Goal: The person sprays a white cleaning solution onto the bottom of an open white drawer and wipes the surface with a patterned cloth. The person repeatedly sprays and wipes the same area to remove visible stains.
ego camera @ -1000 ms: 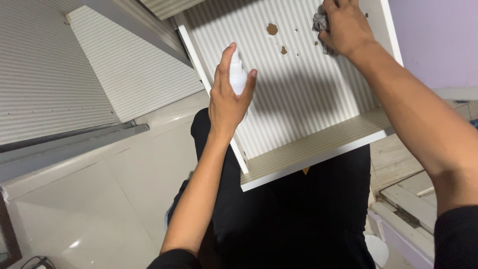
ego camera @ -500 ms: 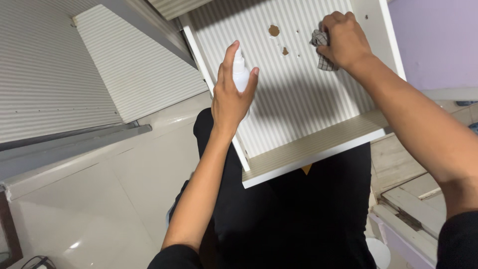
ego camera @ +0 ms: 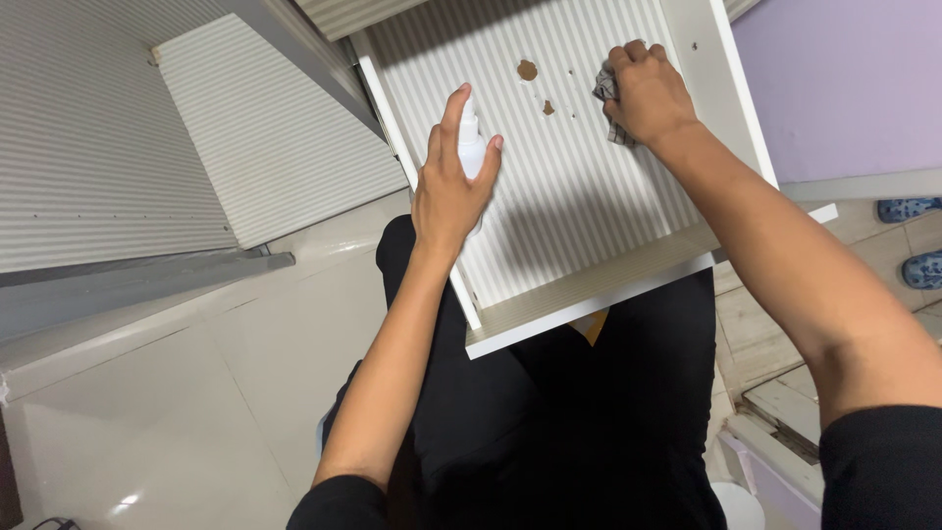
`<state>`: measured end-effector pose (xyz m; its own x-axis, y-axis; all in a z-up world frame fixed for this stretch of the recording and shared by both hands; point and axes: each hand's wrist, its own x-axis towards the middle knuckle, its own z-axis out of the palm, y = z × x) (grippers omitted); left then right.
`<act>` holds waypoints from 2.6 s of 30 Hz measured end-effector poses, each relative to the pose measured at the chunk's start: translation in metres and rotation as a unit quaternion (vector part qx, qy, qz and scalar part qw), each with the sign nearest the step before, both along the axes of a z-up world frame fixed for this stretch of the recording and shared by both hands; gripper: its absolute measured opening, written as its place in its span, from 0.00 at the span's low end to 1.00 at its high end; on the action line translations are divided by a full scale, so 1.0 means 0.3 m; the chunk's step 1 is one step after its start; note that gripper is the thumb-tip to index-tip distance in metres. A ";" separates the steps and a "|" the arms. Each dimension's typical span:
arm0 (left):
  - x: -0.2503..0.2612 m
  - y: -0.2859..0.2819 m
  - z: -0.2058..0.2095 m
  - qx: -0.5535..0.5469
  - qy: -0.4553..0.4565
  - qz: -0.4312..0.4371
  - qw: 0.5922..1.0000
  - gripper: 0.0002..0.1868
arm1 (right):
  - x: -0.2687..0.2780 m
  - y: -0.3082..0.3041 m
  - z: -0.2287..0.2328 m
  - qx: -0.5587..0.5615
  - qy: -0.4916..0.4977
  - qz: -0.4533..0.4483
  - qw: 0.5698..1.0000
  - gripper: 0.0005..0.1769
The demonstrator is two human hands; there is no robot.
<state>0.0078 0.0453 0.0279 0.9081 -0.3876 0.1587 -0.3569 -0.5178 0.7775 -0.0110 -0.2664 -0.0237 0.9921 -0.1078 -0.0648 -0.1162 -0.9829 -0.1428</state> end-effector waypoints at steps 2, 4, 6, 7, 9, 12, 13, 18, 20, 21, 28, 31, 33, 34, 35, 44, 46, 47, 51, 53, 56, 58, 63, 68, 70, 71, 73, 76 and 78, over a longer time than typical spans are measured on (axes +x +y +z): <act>-0.002 0.000 -0.003 0.005 0.007 0.001 1.000 0.37 | -0.016 0.017 0.024 0.031 -0.008 -0.020 0.999 0.27; 0.002 0.001 -0.006 0.012 -0.002 -0.001 1.000 0.37 | -0.048 0.031 0.071 0.060 0.037 -0.012 0.997 0.28; -0.001 -0.001 -0.009 0.019 -0.021 -0.006 1.000 0.38 | -0.110 0.064 0.107 0.083 0.103 0.000 0.991 0.30; 0.002 -0.005 -0.007 0.024 -0.014 -0.010 1.000 0.38 | -0.136 0.078 0.119 0.089 0.142 0.011 0.986 0.32; 0.005 -0.005 -0.002 0.035 0.000 -0.017 0.999 0.38 | -0.189 0.091 0.121 0.074 0.145 0.060 0.985 0.34; 0.006 -0.007 -0.003 0.044 0.010 -0.013 0.999 0.38 | -0.245 0.065 0.084 0.050 0.094 0.107 0.989 0.29; 0.004 -0.007 -0.005 0.046 0.013 -0.015 0.999 0.38 | -0.222 0.029 0.073 0.063 0.112 0.075 0.989 0.25; 0.006 -0.004 -0.010 0.036 0.002 -0.014 0.999 0.38 | -0.040 -0.063 0.013 0.133 -0.002 -0.119 0.984 0.16; 0.009 -0.009 -0.015 0.022 -0.006 -0.011 1.000 0.38 | 0.014 0.017 -0.049 0.052 -0.102 -0.008 0.993 0.21; 0.009 -0.008 -0.016 0.015 -0.010 -0.010 1.000 0.38 | 0.030 0.059 -0.063 0.011 -0.151 0.048 0.987 0.23; 0.002 0.001 -0.017 0.019 -0.012 -0.008 1.000 0.38 | -0.182 0.279 0.063 0.170 0.144 0.297 0.929 0.30; 0.000 0.004 -0.020 0.010 -0.020 -0.009 1.000 0.38 | -0.199 0.171 0.150 0.023 0.287 0.227 0.930 0.38; 0.003 0.008 -0.022 0.003 -0.021 -0.004 1.000 0.37 | -0.153 0.049 0.158 -0.032 0.257 0.177 0.950 0.35; 0.006 0.005 -0.021 0.004 -0.010 -0.004 1.000 0.37 | -0.128 -0.004 0.149 -0.049 0.211 0.166 0.962 0.35; 0.009 0.005 -0.018 0.006 0.000 -0.002 1.000 0.37 | -0.099 -0.043 0.131 -0.066 0.162 0.155 0.972 0.35; 0.003 0.004 -0.007 0.008 -0.018 0.010 1.000 0.38 | 0.167 0.184 -0.062 0.094 0.062 -0.024 0.993 0.35; 0.000 0.003 -0.008 0.006 -0.015 0.012 1.000 0.38 | 0.132 0.253 -0.035 0.065 0.085 0.078 0.991 0.35; 0.004 0.002 -0.007 0.004 -0.011 0.010 1.000 0.37 | 0.106 0.272 -0.014 0.050 0.096 0.125 0.986 0.35; 0.011 0.004 -0.009 -0.005 0.015 0.012 1.000 0.37 | -0.041 0.304 0.088 0.086 0.138 0.181 0.970 0.29; 0.016 0.004 -0.015 -0.017 -0.011 0.009 1.000 0.38 | -0.078 0.282 0.146 0.208 0.159 0.107 0.959 0.28; 0.020 0.004 -0.021 -0.020 -0.013 0.008 1.000 0.38 | -0.099 0.254 0.190 0.411 0.102 -0.093 0.901 0.21; 0.022 0.009 -0.023 -0.021 -0.013 0.009 1.000 0.38 | -0.075 0.229 0.191 0.622 0.074 -0.165 0.762 0.21; 0.021 0.011 -0.018 -0.035 -0.026 0.013 0.999 0.38 | -0.043 0.174 0.176 0.763 0.034 -0.191 0.617 0.27; 0.022 0.014 -0.021 -0.036 -0.013 0.013 0.999 0.37 | 0.000 0.106 0.164 0.796 -0.013 -0.132 0.590 0.32; 0.024 0.017 -0.021 -0.032 -0.005 0.013 0.999 0.37 | 0.008 0.084 0.149 0.803 -0.006 -0.110 0.586 0.34; 0.024 0.016 -0.022 -0.030 -0.005 0.013 0.999 0.37 | 0.013 0.071 0.141 0.806 -0.004 -0.099 0.584 0.36; 0.025 0.015 -0.024 -0.036 -0.017 0.012 0.999 0.37 | 0.029 0.074 0.097 0.648 -0.001 -0.194 0.736 0.37; 0.021 0.015 -0.031 -0.052 -0.042 0.011 0.998 0.37 | 0.023 0.069 0.042 0.527 -0.017 -0.242 0.814 0.46; 0.025 0.015 -0.035 -0.059 -0.051 0.013 0.997 0.37 | 0.025 0.070 0.012 0.429 -0.045 -0.184 0.883 0.56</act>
<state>0.0154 0.0499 0.0175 0.8947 -0.3371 0.2931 -0.4240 -0.4348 0.7945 -0.0035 -0.2453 -0.0203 0.9049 -0.3746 -0.2018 -0.3558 -0.4060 -0.8418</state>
